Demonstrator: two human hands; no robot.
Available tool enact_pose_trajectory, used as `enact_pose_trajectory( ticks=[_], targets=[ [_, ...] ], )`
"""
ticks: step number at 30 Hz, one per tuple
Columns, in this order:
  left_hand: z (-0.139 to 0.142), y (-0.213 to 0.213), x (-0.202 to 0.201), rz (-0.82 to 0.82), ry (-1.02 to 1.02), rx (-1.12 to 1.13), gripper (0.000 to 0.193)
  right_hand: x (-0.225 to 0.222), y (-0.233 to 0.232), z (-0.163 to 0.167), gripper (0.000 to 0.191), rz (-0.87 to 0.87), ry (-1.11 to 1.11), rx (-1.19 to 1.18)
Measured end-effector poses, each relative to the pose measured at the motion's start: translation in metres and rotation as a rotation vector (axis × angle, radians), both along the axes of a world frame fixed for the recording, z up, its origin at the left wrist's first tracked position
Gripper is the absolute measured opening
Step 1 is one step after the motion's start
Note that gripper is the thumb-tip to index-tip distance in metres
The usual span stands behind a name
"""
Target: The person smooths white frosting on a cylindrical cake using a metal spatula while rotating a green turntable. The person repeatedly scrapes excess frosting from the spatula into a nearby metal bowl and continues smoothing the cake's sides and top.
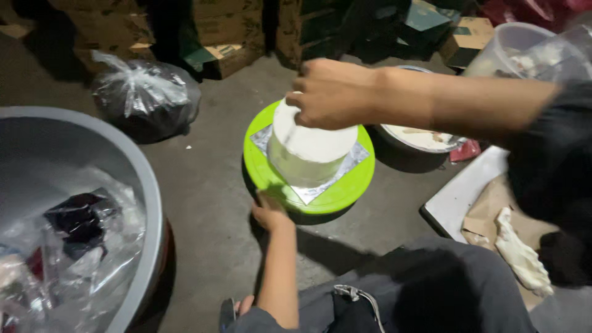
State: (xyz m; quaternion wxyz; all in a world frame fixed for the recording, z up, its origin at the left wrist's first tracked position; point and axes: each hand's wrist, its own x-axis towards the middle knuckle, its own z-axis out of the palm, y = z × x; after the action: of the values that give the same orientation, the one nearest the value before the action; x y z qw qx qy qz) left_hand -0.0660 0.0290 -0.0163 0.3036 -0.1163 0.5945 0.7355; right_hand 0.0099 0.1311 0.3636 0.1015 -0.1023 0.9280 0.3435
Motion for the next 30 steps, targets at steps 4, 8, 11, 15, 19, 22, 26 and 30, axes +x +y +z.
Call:
enact_pose_trajectory(
  ticks=[4, 8, 11, 15, 19, 22, 26, 30],
  targets=[
    [0.010, -0.005, 0.051, -0.102, -0.046, -0.038, 0.048, -0.065, -0.001, -0.024, 0.022, -0.106, -0.093, 0.085],
    [0.019, -0.006, 0.073, -0.188, -0.029, -0.047, 0.049, -0.091, -0.011, -0.049, 0.016, -0.049, -0.048, 0.129],
    [0.021, -0.007, 0.078, -0.223, 0.042, -0.076, 0.050, -0.095, -0.014, -0.057, 0.015, -0.059, -0.073, 0.174],
    [0.022, -0.008, 0.079, -0.193, 0.166, -0.102, 0.054, -0.098, -0.014, -0.058, 0.016, -0.069, -0.101, 0.143],
    [0.021, -0.007, 0.075, -0.197, 0.138, -0.131, 0.056, -0.089, -0.015, -0.066, 0.016, 0.025, -0.111, 0.201],
    [0.017, -0.007, 0.069, -0.155, 0.131, -0.070, 0.062, -0.072, -0.019, -0.070, 0.016, 0.035, -0.119, 0.167],
    [0.007, -0.007, 0.048, -0.218, 0.392, -0.123, 0.054, -0.046, -0.023, -0.071, 0.025, 0.043, -0.170, 0.224],
    [0.004, -0.003, 0.027, -0.282, 0.406, -0.357, 0.046, -0.022, -0.025, -0.070, 0.017, 0.110, -0.132, 0.295]
  ],
)
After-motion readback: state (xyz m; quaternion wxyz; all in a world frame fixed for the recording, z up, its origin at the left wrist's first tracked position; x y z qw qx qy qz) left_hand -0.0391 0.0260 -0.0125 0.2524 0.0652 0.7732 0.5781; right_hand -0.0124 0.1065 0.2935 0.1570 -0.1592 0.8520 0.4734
